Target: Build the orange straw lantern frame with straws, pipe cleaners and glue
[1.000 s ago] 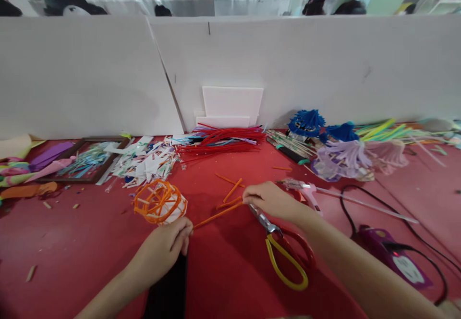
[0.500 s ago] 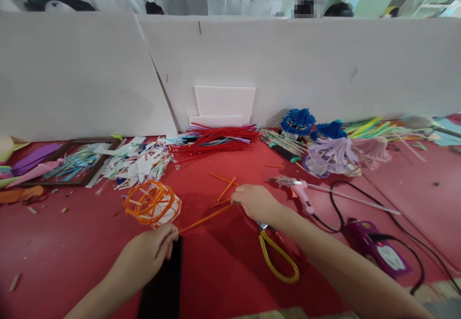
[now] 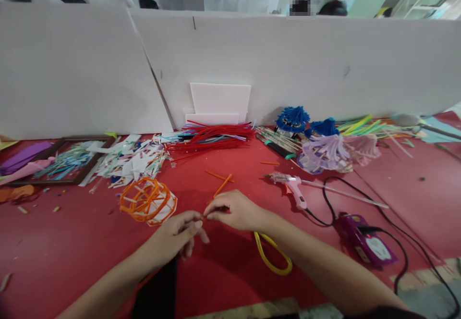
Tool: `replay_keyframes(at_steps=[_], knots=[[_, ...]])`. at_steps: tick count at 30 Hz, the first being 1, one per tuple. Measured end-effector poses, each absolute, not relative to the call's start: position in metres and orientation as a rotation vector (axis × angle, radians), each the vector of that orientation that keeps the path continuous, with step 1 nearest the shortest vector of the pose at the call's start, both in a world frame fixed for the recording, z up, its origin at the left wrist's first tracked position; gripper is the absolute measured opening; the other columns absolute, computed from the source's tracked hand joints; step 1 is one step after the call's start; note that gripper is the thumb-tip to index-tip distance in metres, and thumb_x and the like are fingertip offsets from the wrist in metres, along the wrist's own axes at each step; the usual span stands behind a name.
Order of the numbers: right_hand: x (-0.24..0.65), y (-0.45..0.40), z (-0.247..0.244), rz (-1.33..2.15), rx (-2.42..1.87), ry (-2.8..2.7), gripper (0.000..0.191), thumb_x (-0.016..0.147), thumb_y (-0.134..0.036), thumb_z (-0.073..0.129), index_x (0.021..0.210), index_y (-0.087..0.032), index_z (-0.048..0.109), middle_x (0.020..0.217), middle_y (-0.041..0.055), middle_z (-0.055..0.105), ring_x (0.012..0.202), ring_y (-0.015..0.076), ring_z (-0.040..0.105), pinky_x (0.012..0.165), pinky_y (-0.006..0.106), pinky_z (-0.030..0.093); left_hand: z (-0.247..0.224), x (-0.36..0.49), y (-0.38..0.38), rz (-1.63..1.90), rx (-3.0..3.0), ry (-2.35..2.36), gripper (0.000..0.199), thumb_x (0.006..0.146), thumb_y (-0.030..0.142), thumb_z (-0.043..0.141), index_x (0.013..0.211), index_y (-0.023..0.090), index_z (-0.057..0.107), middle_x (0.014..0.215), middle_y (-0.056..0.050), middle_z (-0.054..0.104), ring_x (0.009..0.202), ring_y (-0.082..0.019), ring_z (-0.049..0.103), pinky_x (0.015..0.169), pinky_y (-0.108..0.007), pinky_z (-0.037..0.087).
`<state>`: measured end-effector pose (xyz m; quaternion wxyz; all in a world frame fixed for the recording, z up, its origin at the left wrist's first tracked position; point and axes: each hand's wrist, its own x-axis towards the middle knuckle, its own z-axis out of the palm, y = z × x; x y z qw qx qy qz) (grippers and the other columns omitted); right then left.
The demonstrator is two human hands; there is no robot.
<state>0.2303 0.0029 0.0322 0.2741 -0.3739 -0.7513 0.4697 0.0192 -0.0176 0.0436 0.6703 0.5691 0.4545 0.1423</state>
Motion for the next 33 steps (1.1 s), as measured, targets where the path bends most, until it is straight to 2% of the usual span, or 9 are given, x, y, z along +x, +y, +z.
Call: replay_keyframes(at_steps=[3,6,11,14,20,24,29,33], knots=[[0.215,0.0,0.013,1.396,-1.029,-1.692,0.035,0.085,-0.05,0.061,0.093,-0.017,0.071,0.075,0.0038,0.07,0.065,0.0136,0.063,0.062,0.027,0.051,0.038,0.028,-0.009,0.429,1.229,0.988,0.042,0.078,0.056,0.059,0.086,0.016,0.051,0.074,-0.002,0.068,0.039,-0.004,0.042,0.04,-0.019,0.033],[0.204,-0.002,-0.002,1.461,-1.039,-1.443,0.044,0.08,-0.061,0.062,0.091,-0.018,0.067,0.073,0.002,0.066,0.063,0.0128,0.06,0.062,0.028,0.051,0.035,0.029,-0.006,0.456,1.181,0.985,0.045,0.077,0.06,0.059,0.085,0.016,0.05,0.069,0.001,0.065,0.035,-0.003,0.037,0.037,-0.019,0.027],[0.196,-0.008,-0.002,1.516,-1.056,-1.294,0.034,0.071,-0.051,0.075,0.079,-0.019,0.067,0.079,0.0002,0.063,0.071,0.0122,0.058,0.068,0.027,0.048,0.033,0.024,-0.009,0.45,1.077,0.986,0.044,0.075,0.059,0.063,0.08,0.018,0.048,0.061,0.002,0.064,0.033,-0.001,0.027,0.037,-0.018,0.017],[0.197,-0.012,0.008,1.544,-1.076,-1.318,0.029,0.071,-0.046,0.078,0.073,-0.019,0.068,0.076,-0.0009,0.062,0.07,0.0114,0.055,0.069,0.026,0.045,0.034,0.022,-0.012,0.422,1.024,0.977,0.045,0.073,0.06,0.064,0.078,0.019,0.046,0.055,0.003,0.062,0.033,-0.001,0.022,0.038,-0.018,0.013],[0.207,-0.014,0.021,1.664,-0.963,-1.465,0.033,0.062,-0.047,0.084,0.06,-0.018,0.069,0.067,-0.0026,0.056,0.062,0.0093,0.051,0.062,0.024,0.042,0.042,0.017,-0.021,0.278,0.94,0.894,0.047,0.068,0.06,0.07,0.074,0.016,0.052,0.051,0.001,0.062,0.032,0.0,0.023,0.036,-0.019,0.012],[0.214,-0.014,0.025,1.737,-0.862,-1.521,0.038,0.064,-0.055,0.08,0.064,-0.018,0.071,0.07,-0.0016,0.058,0.063,0.0094,0.053,0.061,0.024,0.043,0.046,0.015,-0.027,0.242,0.831,0.833,0.041,0.068,0.052,0.073,0.074,0.015,0.055,0.049,0.001,0.062,0.03,-0.001,0.024,0.035,-0.019,0.01],[0.218,-0.013,0.026,1.72,-0.833,-1.588,0.038,0.073,-0.056,0.073,0.072,-0.017,0.073,0.075,0.0002,0.059,0.068,0.0104,0.055,0.066,0.025,0.043,0.044,0.017,-0.028,0.253,0.756,0.811,0.039,0.068,0.05,0.074,0.075,0.015,0.056,0.047,0.002,0.061,0.03,-0.001,0.023,0.033,-0.019,0.01],[0.219,-0.01,0.023,1.641,-0.89,-1.581,0.042,0.073,-0.059,0.072,0.068,-0.017,0.068,0.07,-0.0017,0.055,0.063,0.0095,0.05,0.062,0.024,0.041,0.041,0.017,-0.026,0.292,0.722,0.806,0.039,0.069,0.049,0.074,0.076,0.016,0.055,0.049,0.003,0.061,0.03,0.0,0.02,0.033,-0.017,0.01]])
